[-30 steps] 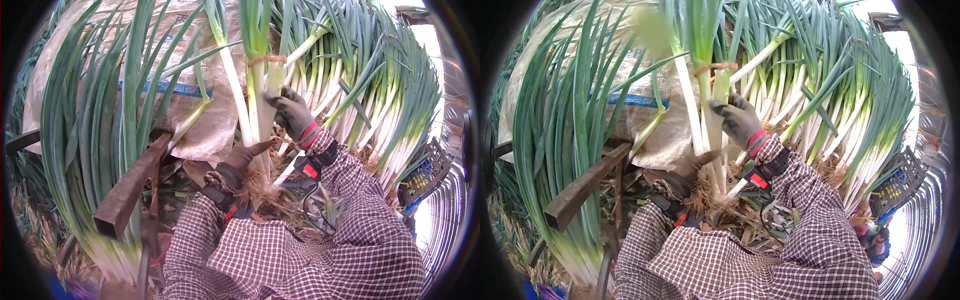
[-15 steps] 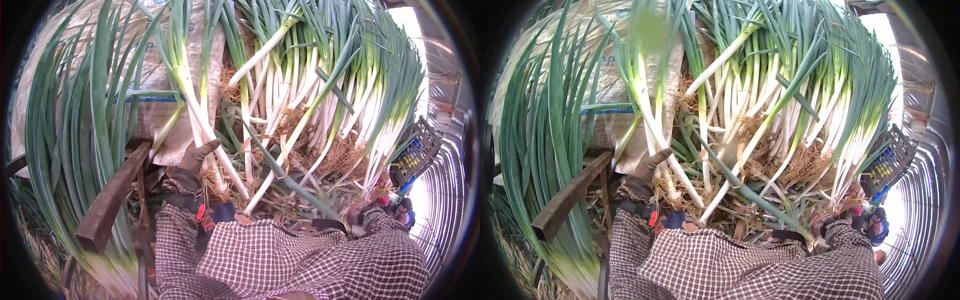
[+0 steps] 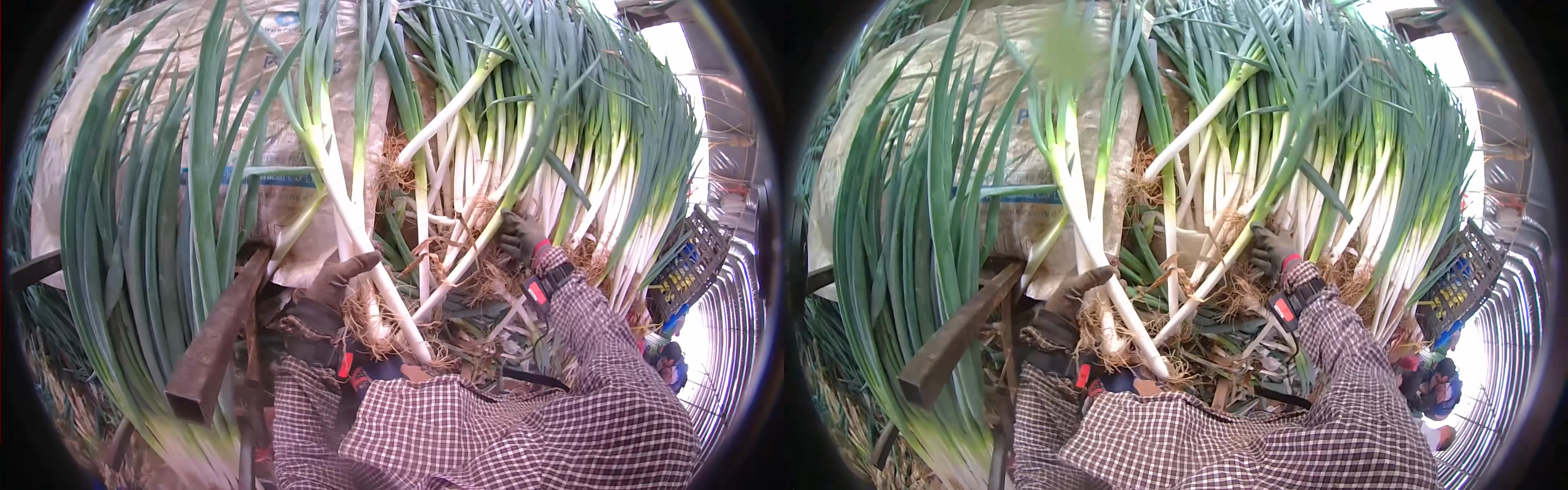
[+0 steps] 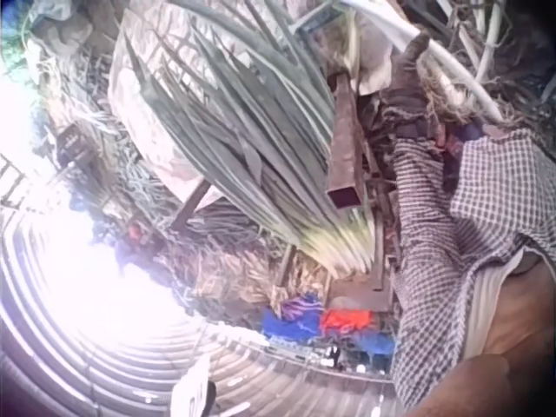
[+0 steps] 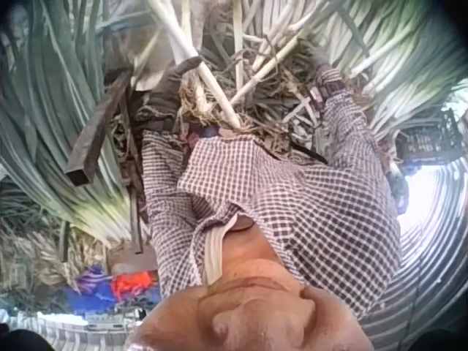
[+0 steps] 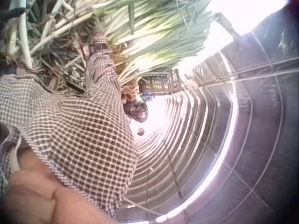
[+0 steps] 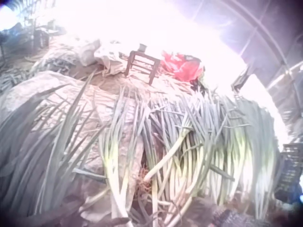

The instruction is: Sorting green onions from a pile and placing them into a metal bundling frame for organization.

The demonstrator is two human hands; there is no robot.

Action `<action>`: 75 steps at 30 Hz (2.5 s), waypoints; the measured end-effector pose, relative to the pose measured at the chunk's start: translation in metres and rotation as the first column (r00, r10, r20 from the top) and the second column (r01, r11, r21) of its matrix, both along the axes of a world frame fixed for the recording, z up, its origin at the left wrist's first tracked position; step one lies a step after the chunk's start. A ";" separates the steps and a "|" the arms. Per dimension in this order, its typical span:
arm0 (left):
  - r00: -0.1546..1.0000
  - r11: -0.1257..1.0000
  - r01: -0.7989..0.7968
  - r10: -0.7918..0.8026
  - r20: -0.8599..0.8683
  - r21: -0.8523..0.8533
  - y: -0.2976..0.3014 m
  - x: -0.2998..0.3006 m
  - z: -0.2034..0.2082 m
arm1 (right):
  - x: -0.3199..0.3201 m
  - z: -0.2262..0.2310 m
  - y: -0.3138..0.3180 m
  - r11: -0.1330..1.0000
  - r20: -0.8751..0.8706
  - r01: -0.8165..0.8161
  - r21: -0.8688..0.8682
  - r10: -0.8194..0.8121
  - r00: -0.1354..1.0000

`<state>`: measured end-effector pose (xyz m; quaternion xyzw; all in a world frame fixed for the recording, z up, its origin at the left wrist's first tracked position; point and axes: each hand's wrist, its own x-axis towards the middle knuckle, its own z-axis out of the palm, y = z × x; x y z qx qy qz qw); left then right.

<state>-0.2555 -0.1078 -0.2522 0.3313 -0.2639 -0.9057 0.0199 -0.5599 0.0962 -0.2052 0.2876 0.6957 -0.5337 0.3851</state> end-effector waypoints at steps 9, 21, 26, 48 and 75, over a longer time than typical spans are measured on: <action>0.998 0.993 0.060 -0.059 -0.009 0.097 0.016 -0.017 0.001 | -0.027 -0.059 -0.013 0.770 -0.526 -0.601 0.212 0.608 0.594; 0.987 0.900 0.044 0.029 -0.160 0.434 0.017 -0.024 0.026 | 0.030 -0.016 -0.230 0.740 -0.514 -0.672 0.012 0.581 0.631; 0.994 0.893 0.000 0.047 -0.094 0.451 0.016 -0.024 0.037 | -0.007 -0.020 -0.215 0.510 -0.304 -0.785 0.352 0.855 0.419; 0.987 0.809 -0.091 0.150 -0.055 0.580 0.027 0.007 0.030 | 0.113 -0.002 -0.047 0.346 -0.571 -0.815 0.465 0.820 0.022; 0.979 0.703 0.013 0.135 -0.151 0.711 0.027 -0.004 0.052 | -0.002 0.030 -0.172 0.753 0.097 -0.595 -0.281 0.639 0.763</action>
